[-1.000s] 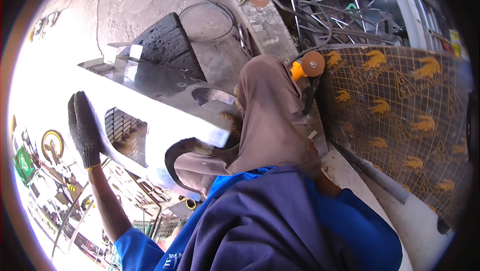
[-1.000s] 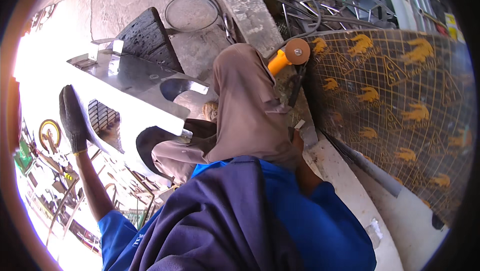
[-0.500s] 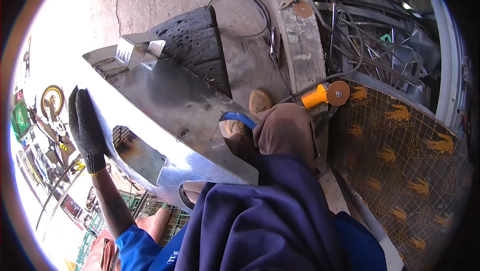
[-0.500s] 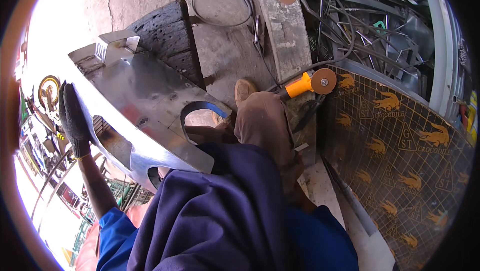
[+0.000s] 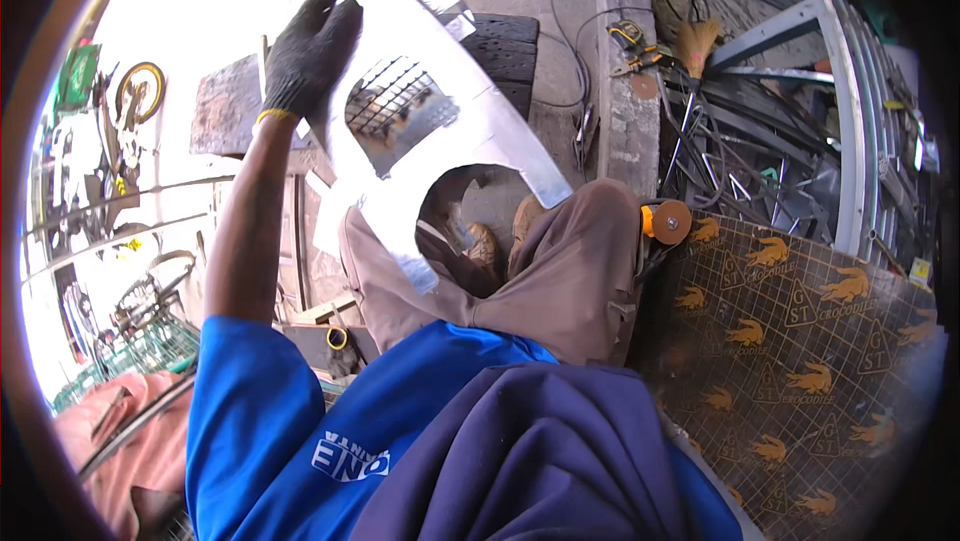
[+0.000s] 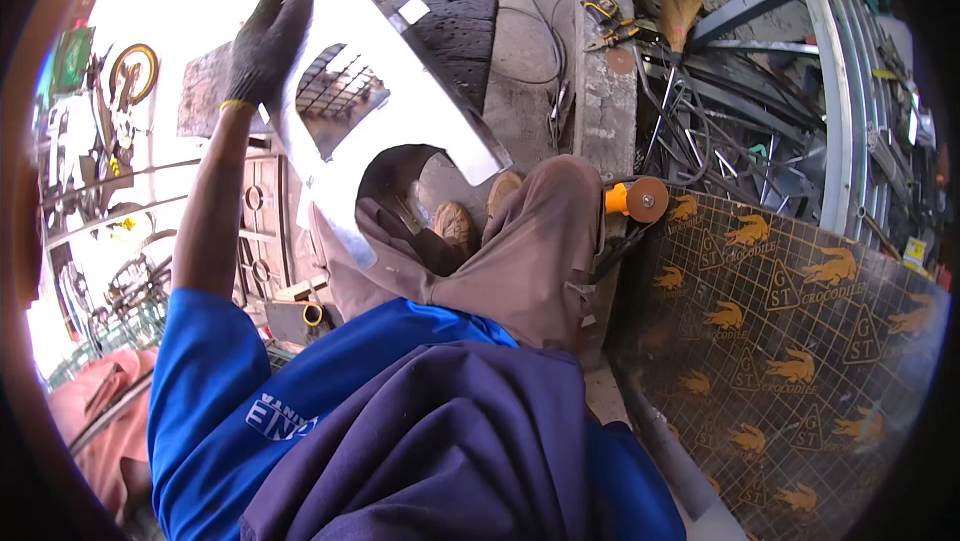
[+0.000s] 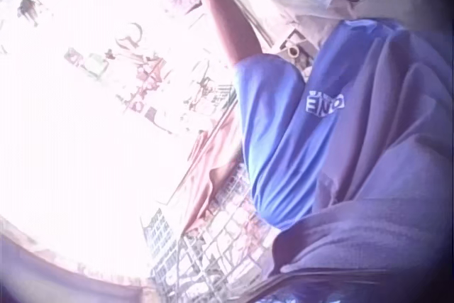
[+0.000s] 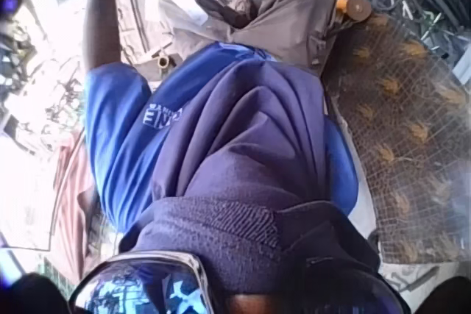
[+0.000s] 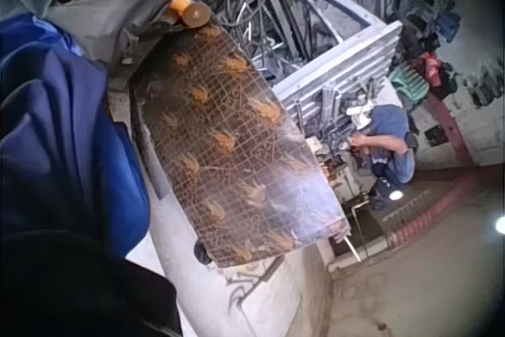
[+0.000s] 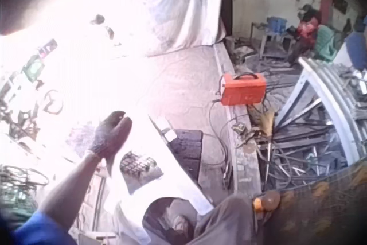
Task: Sanding and marking a metal part in a workshop.
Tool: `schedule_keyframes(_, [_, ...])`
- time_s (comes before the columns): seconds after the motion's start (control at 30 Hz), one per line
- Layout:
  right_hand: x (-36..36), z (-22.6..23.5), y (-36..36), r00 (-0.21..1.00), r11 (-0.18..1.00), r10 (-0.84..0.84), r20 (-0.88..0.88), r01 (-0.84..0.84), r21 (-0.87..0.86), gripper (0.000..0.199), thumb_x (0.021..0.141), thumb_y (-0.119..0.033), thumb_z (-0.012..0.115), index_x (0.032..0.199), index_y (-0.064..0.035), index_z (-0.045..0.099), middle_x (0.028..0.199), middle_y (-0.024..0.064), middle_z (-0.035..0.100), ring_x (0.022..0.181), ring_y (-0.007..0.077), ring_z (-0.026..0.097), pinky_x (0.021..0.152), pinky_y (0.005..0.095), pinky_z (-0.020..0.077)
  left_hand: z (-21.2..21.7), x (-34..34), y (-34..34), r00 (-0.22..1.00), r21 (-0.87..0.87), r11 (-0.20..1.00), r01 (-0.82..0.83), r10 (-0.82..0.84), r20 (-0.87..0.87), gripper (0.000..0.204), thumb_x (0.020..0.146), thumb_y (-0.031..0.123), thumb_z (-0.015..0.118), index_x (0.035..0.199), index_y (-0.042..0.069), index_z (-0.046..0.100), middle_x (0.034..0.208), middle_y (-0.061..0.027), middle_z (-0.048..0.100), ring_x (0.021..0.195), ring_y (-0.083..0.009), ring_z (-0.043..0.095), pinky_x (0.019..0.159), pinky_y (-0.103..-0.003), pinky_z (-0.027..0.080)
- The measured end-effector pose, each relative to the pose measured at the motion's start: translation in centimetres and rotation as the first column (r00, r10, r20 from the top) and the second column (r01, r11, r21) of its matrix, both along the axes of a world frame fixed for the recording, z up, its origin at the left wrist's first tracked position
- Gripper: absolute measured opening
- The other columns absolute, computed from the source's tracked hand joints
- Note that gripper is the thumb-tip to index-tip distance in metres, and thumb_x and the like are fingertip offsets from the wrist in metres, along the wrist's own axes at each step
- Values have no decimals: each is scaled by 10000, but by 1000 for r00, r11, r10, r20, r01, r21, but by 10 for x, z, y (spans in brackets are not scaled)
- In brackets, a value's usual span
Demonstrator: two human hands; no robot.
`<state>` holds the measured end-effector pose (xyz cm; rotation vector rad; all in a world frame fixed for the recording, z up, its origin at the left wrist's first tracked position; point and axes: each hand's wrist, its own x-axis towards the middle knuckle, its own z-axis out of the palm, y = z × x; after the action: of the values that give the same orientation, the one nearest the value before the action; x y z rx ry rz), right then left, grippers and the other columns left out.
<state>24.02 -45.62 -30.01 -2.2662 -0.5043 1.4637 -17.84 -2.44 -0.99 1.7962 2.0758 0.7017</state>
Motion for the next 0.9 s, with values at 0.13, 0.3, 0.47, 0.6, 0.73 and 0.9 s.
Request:
schedule_keyframes(0.13, [28,17,16,994,995,99,56,-101,26,605,1054,-517,540,1272,33,669,1252,229,693,1099,292,699,915,391,548,6,13,-17,960,100,994,-50,75,-270,660,954,579,511,1426,124,588,1339,-221,639,1255,-390,608,1091,-468,440])
schedule_keyframes(0.3, [55,31,52,976,981,173,134,-182,63,610,1054,-521,539,1276,33,667,1259,231,689,1100,294,698,915,393,550,-21,3,-35,915,187,982,-5,80,-396,787,952,694,466,1514,145,503,1464,-203,564,1404,-384,474,1193,-542,268])
schedule_keyframes(0.47, [79,41,51,960,981,184,213,-194,26,616,1054,-525,537,1279,34,665,1266,232,685,1102,296,698,915,395,551,-17,1,-48,920,166,986,-29,91,-380,914,909,769,486,1511,81,489,1436,-237,561,1380,-386,485,1167,-541,283])
schedule_keyframes(0.6, [95,53,58,945,983,169,280,-181,16,620,1054,-528,536,1282,35,664,1272,234,682,1103,297,697,915,396,552,-16,7,-63,900,136,987,-89,138,-414,966,868,840,505,1471,85,509,1404,-235,565,1356,-396,495,1134,-552,321])
schedule_keyframes(0.73, [102,60,69,934,988,131,333,-150,32,624,1054,-531,535,1285,35,662,1277,235,678,1104,299,696,914,397,553,-14,2,-71,910,177,979,-101,163,-382,952,866,833,523,1477,103,523,1419,-229,560,1380,-384,478,1161,-536,301])
schedule_keyframes(0.9, [96,63,92,924,990,113,365,-137,43,630,1054,-535,533,1288,36,660,1284,236,674,1105,301,695,914,399,554,-14,-2,-72,960,163,977,-140,175,-220,859,875,744,556,1477,131,558,1504,-251,509,1433,-398,439,1207,-557,229])
